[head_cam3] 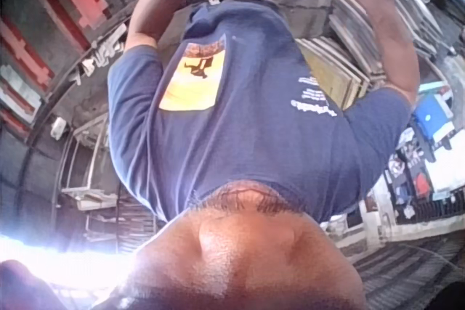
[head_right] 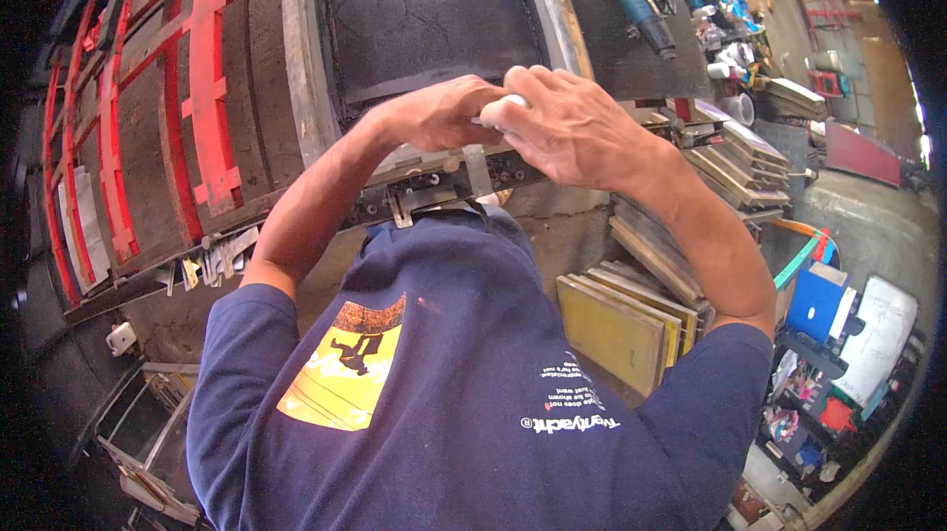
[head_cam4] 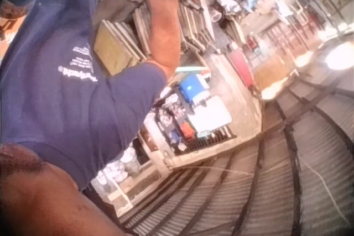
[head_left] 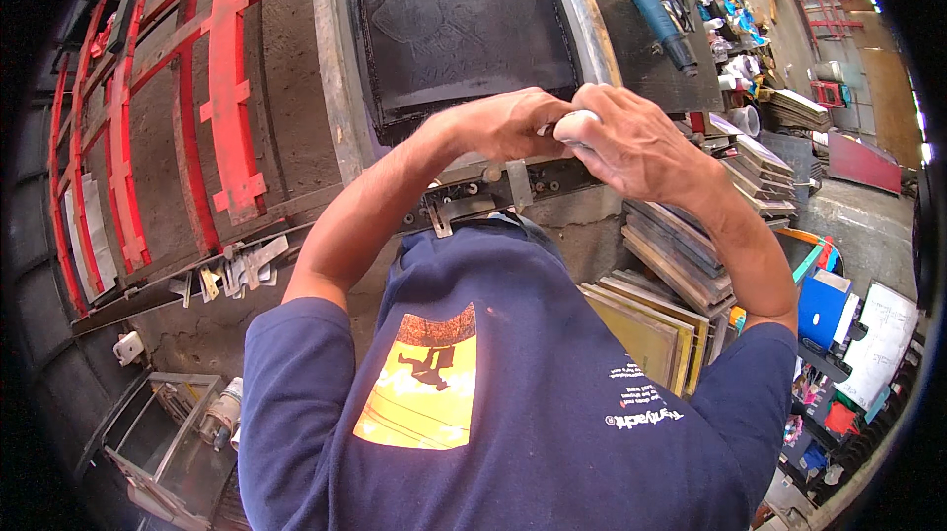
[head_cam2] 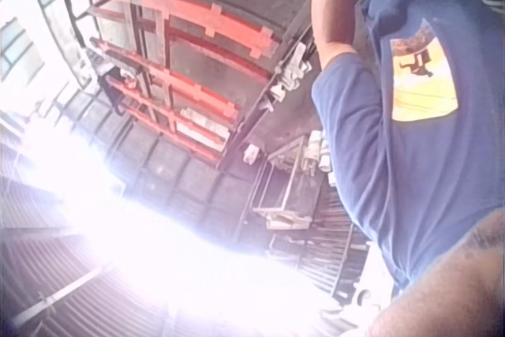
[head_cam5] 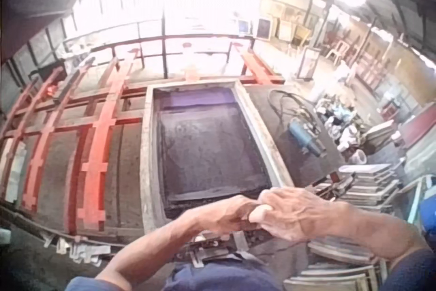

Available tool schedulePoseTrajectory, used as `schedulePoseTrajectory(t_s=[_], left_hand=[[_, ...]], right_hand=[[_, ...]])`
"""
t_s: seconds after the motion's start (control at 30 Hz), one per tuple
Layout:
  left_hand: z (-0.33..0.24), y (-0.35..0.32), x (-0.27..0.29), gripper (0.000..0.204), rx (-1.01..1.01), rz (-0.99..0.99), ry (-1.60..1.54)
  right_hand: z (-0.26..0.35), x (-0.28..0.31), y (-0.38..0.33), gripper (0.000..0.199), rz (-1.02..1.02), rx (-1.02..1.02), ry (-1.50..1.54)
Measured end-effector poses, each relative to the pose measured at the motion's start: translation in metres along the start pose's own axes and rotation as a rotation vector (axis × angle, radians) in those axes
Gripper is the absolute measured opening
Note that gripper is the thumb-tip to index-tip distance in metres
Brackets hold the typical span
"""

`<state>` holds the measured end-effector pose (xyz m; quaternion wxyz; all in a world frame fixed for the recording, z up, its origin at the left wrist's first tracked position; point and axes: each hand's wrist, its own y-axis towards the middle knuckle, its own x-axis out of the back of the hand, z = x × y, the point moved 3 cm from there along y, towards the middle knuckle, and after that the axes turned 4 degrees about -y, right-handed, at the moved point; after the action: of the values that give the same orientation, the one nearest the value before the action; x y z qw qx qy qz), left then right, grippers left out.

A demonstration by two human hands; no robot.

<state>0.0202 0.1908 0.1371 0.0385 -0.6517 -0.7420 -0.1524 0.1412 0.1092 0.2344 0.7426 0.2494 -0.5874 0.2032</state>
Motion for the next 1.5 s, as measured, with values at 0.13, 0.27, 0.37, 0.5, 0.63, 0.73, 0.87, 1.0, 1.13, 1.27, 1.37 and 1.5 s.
schedulePoseTrajectory(t_s=[0.13,0.27,0.37,0.5,0.63,0.73,0.87,1.0,1.13,1.27,1.37,1.5], left_hand=[[0.011,0.000,-0.001,0.025,-0.123,-0.235,0.143],[0.012,0.006,-0.010,0.021,-0.173,-0.454,0.216],[0.022,0.006,-0.029,0.024,-0.140,-0.636,0.264],[0.014,-0.001,-0.058,0.027,0.033,-0.644,0.253],[0.014,-0.008,-0.060,0.037,-0.076,-0.665,0.085],[0.024,-0.023,-0.045,0.050,0.025,-0.521,0.036],[0.002,-0.009,-0.014,0.040,0.016,-0.247,0.008],[0.016,0.008,-0.005,0.028,-0.022,-0.241,0.136],[0.022,0.014,-0.014,0.024,-0.110,-0.385,0.080],[0.015,0.007,-0.019,0.024,-0.144,-0.414,0.001],[0.008,0.002,-0.016,0.024,-0.078,-0.421,0.070],[0.002,0.006,-0.018,0.022,0.005,-0.586,0.262]], right_hand=[[-0.003,0.005,0.012,0.029,0.121,-0.197,-0.082],[-0.006,0.008,0.016,0.037,0.100,-0.463,-0.019],[-0.007,-0.003,0.013,0.029,-0.277,-0.345,0.017],[0.004,-0.033,-0.005,0.020,-0.567,-0.713,0.695],[0.005,-0.063,-0.012,0.025,-0.976,-0.656,0.836],[-0.012,-0.045,-0.010,0.031,-0.605,-0.508,0.908],[-0.048,-0.048,-0.004,0.037,-0.362,-0.346,1.107],[-0.039,-0.040,0.009,0.031,-0.486,-0.510,0.944],[-0.022,-0.059,0.003,0.027,-0.970,-0.809,1.017],[-0.049,-0.053,0.002,0.034,-0.388,-0.107,1.168],[-0.056,-0.054,0.007,0.031,-0.304,-0.162,1.277],[-0.038,-0.055,0.012,0.022,-0.710,-0.447,1.101]])
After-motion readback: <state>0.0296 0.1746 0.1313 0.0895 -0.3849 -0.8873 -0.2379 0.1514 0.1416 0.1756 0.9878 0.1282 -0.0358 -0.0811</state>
